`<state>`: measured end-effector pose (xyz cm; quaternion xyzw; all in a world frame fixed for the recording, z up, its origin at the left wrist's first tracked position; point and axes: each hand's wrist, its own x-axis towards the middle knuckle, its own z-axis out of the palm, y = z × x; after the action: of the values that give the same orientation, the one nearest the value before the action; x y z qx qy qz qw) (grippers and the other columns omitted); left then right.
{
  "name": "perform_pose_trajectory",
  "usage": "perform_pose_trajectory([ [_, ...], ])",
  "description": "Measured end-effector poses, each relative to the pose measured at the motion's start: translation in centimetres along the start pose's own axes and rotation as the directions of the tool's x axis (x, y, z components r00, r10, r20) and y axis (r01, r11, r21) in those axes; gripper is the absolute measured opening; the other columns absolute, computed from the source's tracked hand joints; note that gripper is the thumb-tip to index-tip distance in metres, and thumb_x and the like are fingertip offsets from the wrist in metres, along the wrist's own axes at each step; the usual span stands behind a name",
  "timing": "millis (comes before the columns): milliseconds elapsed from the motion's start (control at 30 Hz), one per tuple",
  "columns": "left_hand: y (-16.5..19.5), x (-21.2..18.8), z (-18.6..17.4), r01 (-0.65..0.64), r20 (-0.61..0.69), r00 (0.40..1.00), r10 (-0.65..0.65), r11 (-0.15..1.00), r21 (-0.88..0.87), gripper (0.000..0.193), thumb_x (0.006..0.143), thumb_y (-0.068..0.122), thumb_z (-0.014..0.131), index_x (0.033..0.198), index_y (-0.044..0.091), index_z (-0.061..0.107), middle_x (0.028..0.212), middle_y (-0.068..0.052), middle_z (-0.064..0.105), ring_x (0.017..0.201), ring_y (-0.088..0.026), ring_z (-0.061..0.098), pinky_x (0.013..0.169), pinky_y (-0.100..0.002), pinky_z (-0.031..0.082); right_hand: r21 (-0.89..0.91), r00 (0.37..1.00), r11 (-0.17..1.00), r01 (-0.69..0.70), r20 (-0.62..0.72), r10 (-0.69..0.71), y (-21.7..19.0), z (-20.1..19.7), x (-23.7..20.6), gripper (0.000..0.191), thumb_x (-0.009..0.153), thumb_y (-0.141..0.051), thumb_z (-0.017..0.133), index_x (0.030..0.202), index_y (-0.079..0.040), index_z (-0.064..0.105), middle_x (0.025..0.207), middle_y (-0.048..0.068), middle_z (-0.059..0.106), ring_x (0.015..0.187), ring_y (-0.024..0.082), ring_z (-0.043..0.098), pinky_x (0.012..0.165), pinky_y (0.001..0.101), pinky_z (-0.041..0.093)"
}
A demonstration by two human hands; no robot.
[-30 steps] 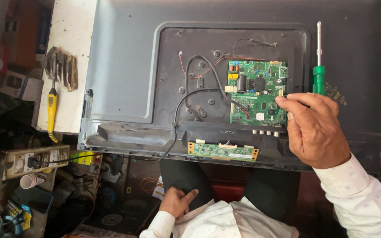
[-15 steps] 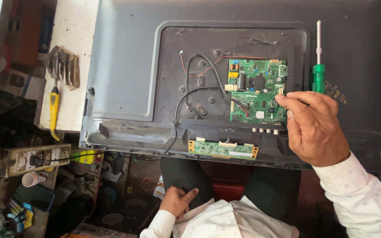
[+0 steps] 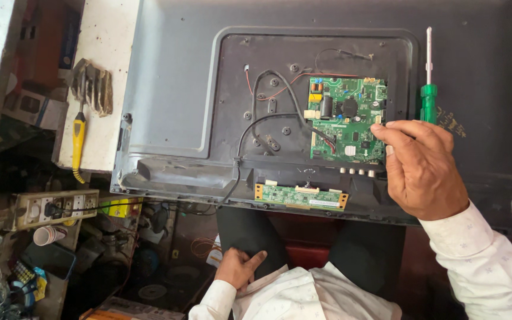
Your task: The person uses a multimeter to test points on a circuit board inside a disassembled television. They move the probes across different components and then place the multimeter aside.
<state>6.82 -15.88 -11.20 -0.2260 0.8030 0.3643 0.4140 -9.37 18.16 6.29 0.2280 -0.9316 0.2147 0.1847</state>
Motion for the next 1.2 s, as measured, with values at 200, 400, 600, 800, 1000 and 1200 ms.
perform_pose_trajectory([
  [200,-0.1,-0.3,0.1,0.001,-0.012,1.000,-0.002,0.999,-0.037,0.070,0.086,0.058,0.072,0.050,-0.001,0.066,0.037,-0.012,0.054,0.032,-0.022,0.054,0.045,-0.036,0.051,0.005,1.000,1.000,0.003,-0.013,-0.003,0.0,0.1,-0.3,0.030,0.098,0.004,0.063,0.126,-0.004,0.068,0.120,0.010,0.069,0.123,0.027,0.063,0.113,0.0427,0.042],
  [400,0.0,-0.7,0.3,-0.024,-0.029,0.999,0.023,1.000,-0.012,0.069,0.088,0.058,0.069,0.050,0.000,0.068,0.037,-0.011,0.055,0.032,-0.021,0.056,0.046,-0.034,0.052,0.012,1.000,1.000,0.006,-0.021,-0.005,-0.1,0.0,-0.7,0.031,0.098,0.005,0.063,0.127,-0.004,0.068,0.121,0.011,0.068,0.122,0.027,0.062,0.113,0.0426,0.042],
  [600,-0.6,-1.1,0.5,-0.041,-0.030,0.999,0.041,0.999,-0.022,0.069,0.088,0.058,0.068,0.050,0.000,0.068,0.038,-0.011,0.055,0.033,-0.021,0.056,0.046,-0.036,0.053,-0.003,1.000,1.000,0.015,-0.027,-0.015,-0.4,-0.1,-1.1,0.032,0.098,0.005,0.063,0.128,-0.004,0.068,0.121,0.011,0.068,0.123,0.028,0.062,0.114,0.0431,0.042],
  [800,-1.4,-1.5,0.9,-0.076,-0.038,0.996,0.074,0.996,-0.044,0.069,0.089,0.057,0.068,0.050,0.000,0.068,0.038,-0.011,0.055,0.033,-0.021,0.056,0.045,-0.035,0.051,-0.013,0.999,1.000,0.018,-0.042,-0.018,-0.9,0.2,-1.7,0.034,0.098,0.005,0.063,0.131,-0.005,0.067,0.123,0.011,0.068,0.123,0.028,0.062,0.112,0.0421,0.042],
  [1000,-1.9,-2.3,1.0,-0.075,-0.058,0.996,0.071,0.995,-0.067,0.067,0.089,0.054,0.069,0.049,0.001,0.067,0.037,-0.011,0.055,0.031,-0.020,0.055,0.044,-0.034,0.051,-0.021,0.999,1.000,0.008,-0.051,-0.009,-1.5,0.3,-2.2,0.038,0.098,0.006,0.062,0.133,-0.005,0.066,0.124,0.011,0.068,0.123,0.028,0.062,0.114,0.0433,0.041],
  [1200,-2.1,-3.0,0.9,-0.061,-0.088,0.995,0.054,0.995,-0.082,0.068,0.090,0.054,0.069,0.048,0.000,0.067,0.037,-0.010,0.054,0.031,-0.020,0.054,0.044,-0.034,0.051,-0.021,0.998,1.000,0.006,-0.069,-0.007,-1.6,0.7,-2.3,0.038,0.099,0.006,0.062,0.134,-0.006,0.066,0.120,0.010,0.069,0.120,0.027,0.062,0.111,0.0418,0.040],
])
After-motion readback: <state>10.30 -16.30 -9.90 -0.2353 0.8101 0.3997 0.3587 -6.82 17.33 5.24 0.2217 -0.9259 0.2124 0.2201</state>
